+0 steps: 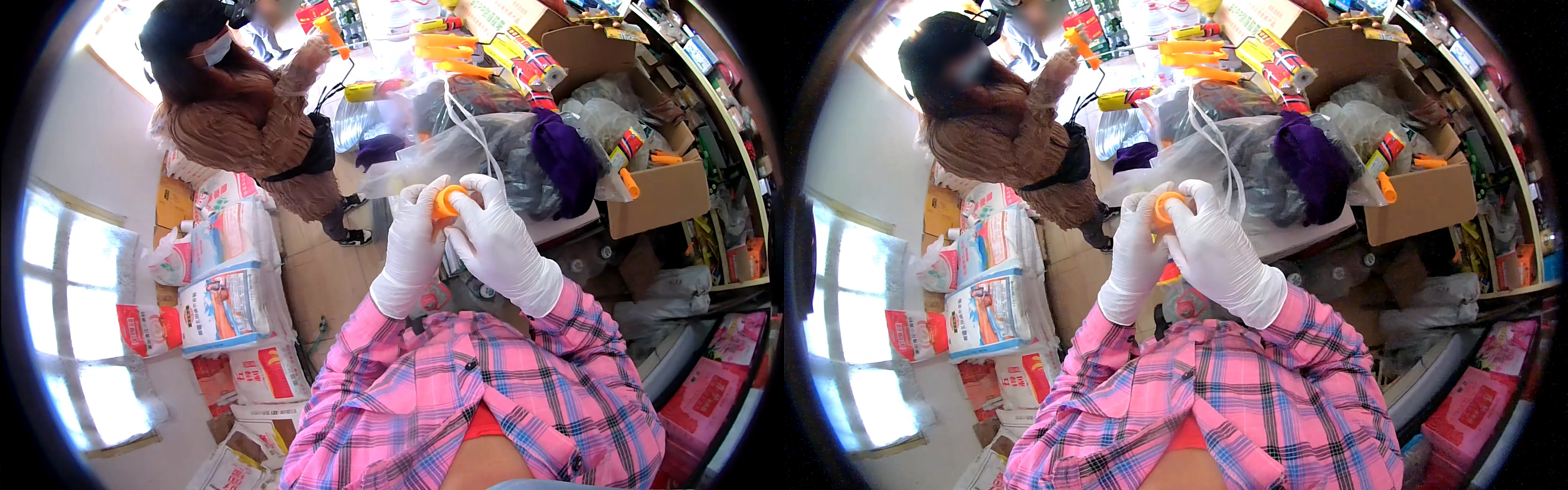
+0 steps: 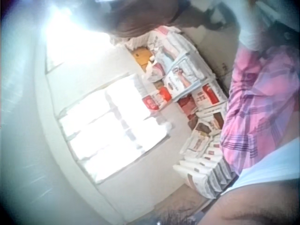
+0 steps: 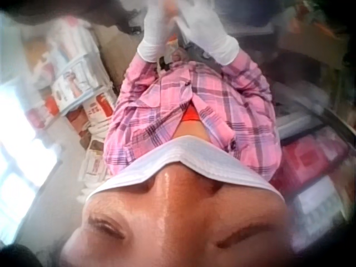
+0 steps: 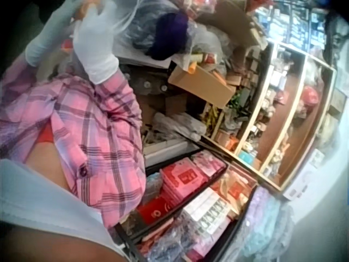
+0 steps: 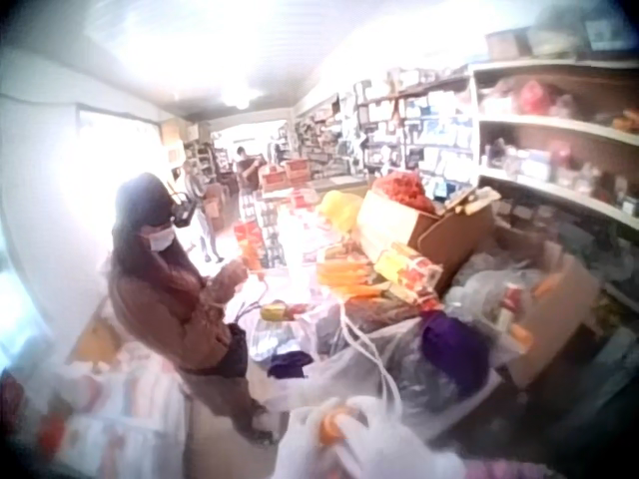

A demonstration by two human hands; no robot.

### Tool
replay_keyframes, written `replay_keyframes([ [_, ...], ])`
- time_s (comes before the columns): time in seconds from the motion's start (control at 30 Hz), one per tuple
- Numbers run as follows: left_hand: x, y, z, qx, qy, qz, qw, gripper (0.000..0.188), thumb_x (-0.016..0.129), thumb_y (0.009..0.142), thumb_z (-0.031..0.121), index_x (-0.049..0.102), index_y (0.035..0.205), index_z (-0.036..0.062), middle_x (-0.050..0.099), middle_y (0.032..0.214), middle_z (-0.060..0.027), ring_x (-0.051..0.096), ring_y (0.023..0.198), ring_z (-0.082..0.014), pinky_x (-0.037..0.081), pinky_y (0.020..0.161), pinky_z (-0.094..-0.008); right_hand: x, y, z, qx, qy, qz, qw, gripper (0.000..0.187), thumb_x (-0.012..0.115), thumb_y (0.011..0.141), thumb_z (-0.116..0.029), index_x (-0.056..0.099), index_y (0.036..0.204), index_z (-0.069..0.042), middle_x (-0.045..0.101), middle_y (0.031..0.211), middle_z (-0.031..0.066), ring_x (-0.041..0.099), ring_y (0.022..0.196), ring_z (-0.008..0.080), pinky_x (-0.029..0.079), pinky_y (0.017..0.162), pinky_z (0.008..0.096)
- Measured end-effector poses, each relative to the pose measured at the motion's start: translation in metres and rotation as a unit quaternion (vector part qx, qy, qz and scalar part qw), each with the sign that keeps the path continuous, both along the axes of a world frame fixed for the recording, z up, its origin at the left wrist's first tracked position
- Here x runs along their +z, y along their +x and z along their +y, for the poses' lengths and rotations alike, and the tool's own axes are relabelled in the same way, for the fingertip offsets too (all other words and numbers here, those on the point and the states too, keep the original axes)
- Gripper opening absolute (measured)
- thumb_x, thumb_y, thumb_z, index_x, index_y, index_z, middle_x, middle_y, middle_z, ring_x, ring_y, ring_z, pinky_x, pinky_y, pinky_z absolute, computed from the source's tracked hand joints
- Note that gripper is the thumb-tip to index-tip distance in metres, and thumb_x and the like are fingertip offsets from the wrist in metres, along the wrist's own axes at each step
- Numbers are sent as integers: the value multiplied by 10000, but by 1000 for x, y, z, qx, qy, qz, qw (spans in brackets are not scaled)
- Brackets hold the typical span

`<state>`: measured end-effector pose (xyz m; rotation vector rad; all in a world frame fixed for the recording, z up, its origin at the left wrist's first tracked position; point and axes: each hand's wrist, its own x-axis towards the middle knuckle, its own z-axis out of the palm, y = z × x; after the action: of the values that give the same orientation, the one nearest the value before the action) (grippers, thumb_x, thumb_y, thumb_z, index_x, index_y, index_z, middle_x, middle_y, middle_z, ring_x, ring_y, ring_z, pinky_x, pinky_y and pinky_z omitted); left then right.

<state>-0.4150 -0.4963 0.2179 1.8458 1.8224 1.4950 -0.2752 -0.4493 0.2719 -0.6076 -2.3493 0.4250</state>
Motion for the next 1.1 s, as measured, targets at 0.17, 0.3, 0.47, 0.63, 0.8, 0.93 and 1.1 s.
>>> replay_keyframes([
  [0.17,-8,7,11,14,23,21,999,592,684,708,-32,530,1273,59,535,1067,-155,568,953,-321,474,821,-372,-5,4,8,-28,-9,-25,999,358,652,762,-38,532,1089,45,455,1128,213,545,987,376,480,821,401],
  [0.3,-6,9,14,24,28,25,999,568,659,711,-52,547,1254,73,543,1050,-157,576,945,-330,488,808,-379,-6,4,13,-40,-43,-17,998,332,644,764,-27,537,1069,48,465,1112,198,552,962,372,483,796,408],
  [0.47,-4,9,14,24,24,27,999,568,677,714,-27,543,1257,71,545,1046,-166,573,940,-337,483,801,-391,-15,3,17,-41,-18,-5,999,309,629,769,-7,544,1061,46,474,1093,199,554,945,376,480,793,408],
  [0.63,-6,9,16,15,9,13,1000,572,691,714,-7,536,1259,70,548,1040,-168,570,942,-346,476,810,-397,-14,2,18,-38,-4,-20,999,301,617,770,5,544,1058,50,475,1090,205,552,944,381,476,792,409],
  [0.8,-7,9,17,17,25,19,999,550,690,725,3,535,1251,51,545,1037,-170,572,939,-352,476,811,-397,-15,2,22,-31,-1,-40,999,281,599,767,16,538,1039,57,475,1087,215,550,944,390,474,794,411],
  [0.93,-12,9,18,13,21,20,999,525,687,738,13,539,1241,37,545,1036,-171,571,939,-350,473,815,-392,-15,4,24,-29,-5,-60,998,291,583,763,60,533,1049,59,492,1091,209,557,958,390,477,822,399],
  [1.1,-8,9,18,17,21,25,999,505,679,749,12,543,1235,35,546,1037,-168,570,938,-343,471,821,-383,-12,4,24,-8,1,-54,999,295,564,765,63,523,1057,75,491,1096,218,558,945,397,479,815,396],
])
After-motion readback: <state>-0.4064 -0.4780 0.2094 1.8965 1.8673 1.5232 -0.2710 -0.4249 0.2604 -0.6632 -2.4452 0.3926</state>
